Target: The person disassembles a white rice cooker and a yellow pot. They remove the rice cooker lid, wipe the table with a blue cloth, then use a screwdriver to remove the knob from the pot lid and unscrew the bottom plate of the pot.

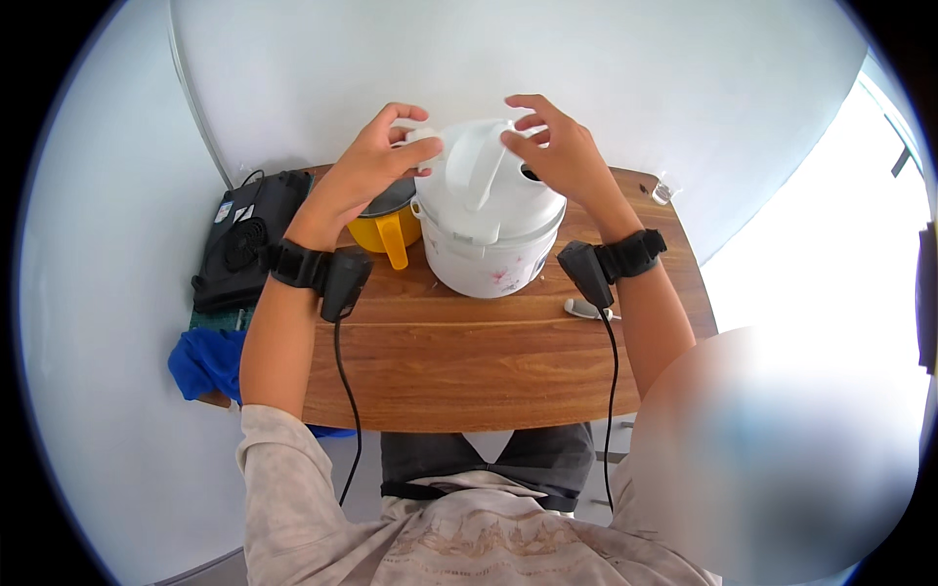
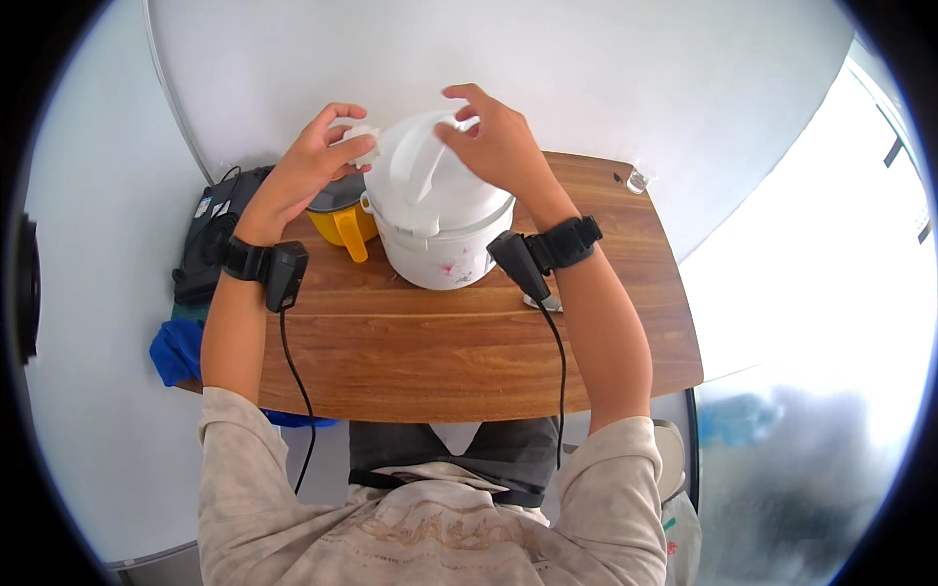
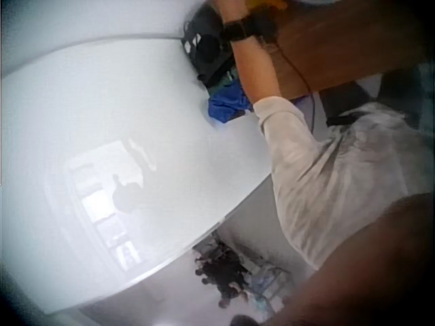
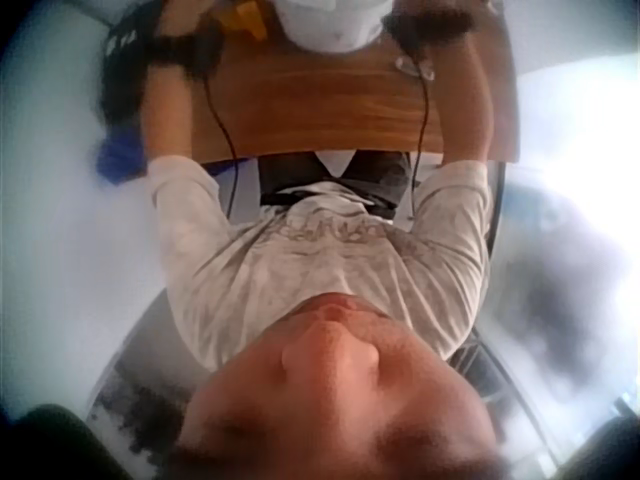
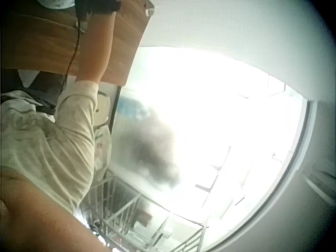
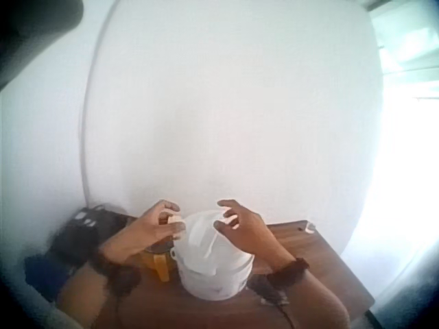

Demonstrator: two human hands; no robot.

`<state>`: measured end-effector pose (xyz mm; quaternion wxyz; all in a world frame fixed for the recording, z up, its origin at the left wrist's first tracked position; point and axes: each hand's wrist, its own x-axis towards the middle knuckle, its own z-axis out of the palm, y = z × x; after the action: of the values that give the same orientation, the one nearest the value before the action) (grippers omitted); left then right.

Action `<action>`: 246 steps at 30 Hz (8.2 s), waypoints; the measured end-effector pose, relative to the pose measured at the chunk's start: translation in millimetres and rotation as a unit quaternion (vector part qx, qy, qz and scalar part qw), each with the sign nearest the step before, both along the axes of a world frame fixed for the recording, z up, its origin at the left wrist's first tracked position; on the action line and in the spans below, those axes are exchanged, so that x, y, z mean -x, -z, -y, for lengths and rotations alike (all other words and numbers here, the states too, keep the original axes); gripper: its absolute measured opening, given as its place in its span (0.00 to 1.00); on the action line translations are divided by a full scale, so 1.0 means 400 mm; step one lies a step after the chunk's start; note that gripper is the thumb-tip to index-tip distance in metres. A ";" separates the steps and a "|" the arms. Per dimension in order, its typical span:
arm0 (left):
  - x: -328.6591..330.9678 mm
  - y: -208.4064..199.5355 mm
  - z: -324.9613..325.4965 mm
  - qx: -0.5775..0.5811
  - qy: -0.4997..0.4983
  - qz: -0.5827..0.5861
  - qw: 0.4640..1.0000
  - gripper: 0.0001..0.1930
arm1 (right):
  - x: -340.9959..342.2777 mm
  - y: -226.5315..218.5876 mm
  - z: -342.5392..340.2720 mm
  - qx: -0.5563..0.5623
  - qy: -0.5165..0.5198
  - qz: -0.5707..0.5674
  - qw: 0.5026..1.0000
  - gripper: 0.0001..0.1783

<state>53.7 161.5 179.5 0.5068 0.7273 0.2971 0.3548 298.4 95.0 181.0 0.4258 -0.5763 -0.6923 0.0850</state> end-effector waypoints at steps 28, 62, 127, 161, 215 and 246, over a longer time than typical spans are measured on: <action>0.077 0.046 -0.036 0.024 -0.053 0.005 0.998 0.18 | -0.023 0.057 -0.100 -0.180 -0.015 0.447 0.876 0.12; -0.074 0.114 -0.023 -0.248 0.094 -0.316 0.911 0.13 | -0.114 0.010 -0.041 -0.195 -0.001 0.262 0.945 0.19; -0.098 0.275 -0.016 0.186 0.011 0.039 0.982 0.30 | -0.185 0.313 0.042 0.191 0.104 -0.200 0.955 0.42; 0.014 0.482 0.073 -0.127 -0.052 -0.345 0.929 0.13 | -0.302 0.565 -0.015 0.208 0.069 0.155 0.963 0.08; 0.352 0.555 0.224 0.334 -0.085 0.161 0.925 0.12 | 0.459 0.459 0.069 0.038 -0.250 -0.024 0.967 0.08; 1.022 0.528 0.226 -0.080 -0.531 -0.484 0.691 0.38 | 0.661 0.536 -0.183 0.070 -0.222 0.054 0.971 0.15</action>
<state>-355.3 71.3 -31.8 -0.0402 0.5569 0.8084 0.1863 34.0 168.4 -33.2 0.3168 -0.4400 -0.8174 0.1946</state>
